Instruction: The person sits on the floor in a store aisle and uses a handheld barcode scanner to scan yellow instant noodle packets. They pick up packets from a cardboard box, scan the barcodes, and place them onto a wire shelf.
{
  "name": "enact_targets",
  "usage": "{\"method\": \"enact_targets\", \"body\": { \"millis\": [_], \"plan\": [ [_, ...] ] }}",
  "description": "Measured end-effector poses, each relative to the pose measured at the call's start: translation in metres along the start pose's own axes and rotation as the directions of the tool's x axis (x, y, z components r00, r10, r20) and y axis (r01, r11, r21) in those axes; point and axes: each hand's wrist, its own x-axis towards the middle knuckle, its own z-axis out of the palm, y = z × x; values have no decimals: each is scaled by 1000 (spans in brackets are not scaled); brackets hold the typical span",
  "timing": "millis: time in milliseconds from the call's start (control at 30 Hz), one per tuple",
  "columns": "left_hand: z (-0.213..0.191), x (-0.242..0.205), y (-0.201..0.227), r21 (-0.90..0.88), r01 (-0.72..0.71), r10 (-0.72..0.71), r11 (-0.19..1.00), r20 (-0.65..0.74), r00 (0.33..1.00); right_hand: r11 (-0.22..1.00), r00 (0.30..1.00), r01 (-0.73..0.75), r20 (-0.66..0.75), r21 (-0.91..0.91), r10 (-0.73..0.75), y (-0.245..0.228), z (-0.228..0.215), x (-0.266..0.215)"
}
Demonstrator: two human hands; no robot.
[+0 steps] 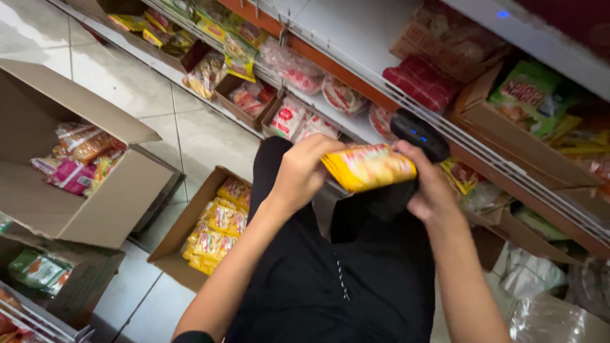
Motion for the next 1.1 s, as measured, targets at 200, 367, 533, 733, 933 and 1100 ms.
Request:
{"method": "enact_targets", "body": {
  "millis": [200,367,533,733,933,1100],
  "plan": [
    [11,-4,26,331,-449,411,830,180,894,968,971,-186,117,-166,207,20,-23,-5],
    [20,-12,29,85,-205,206,975,1,979,993,976,-84,195,-77,98,28,-24,-14],
    [18,-18,-5,-119,162,-152,980,86,985,990,980,-55,181,-127,78,18,-24,-25],
    [35,-31,-32,-489,442,-313,752,326,892,980,960,-92,245,-177,135,12,-36,-36],
    [47,-35,-19,-449,510,-446,734,249,860,986,959,35,284,-162,12,24,-41,-35],
    [53,-32,-7,-283,689,-688,667,123,716,1000,996,-18,87,-24,20,53,-30,-27]
  ]
}}
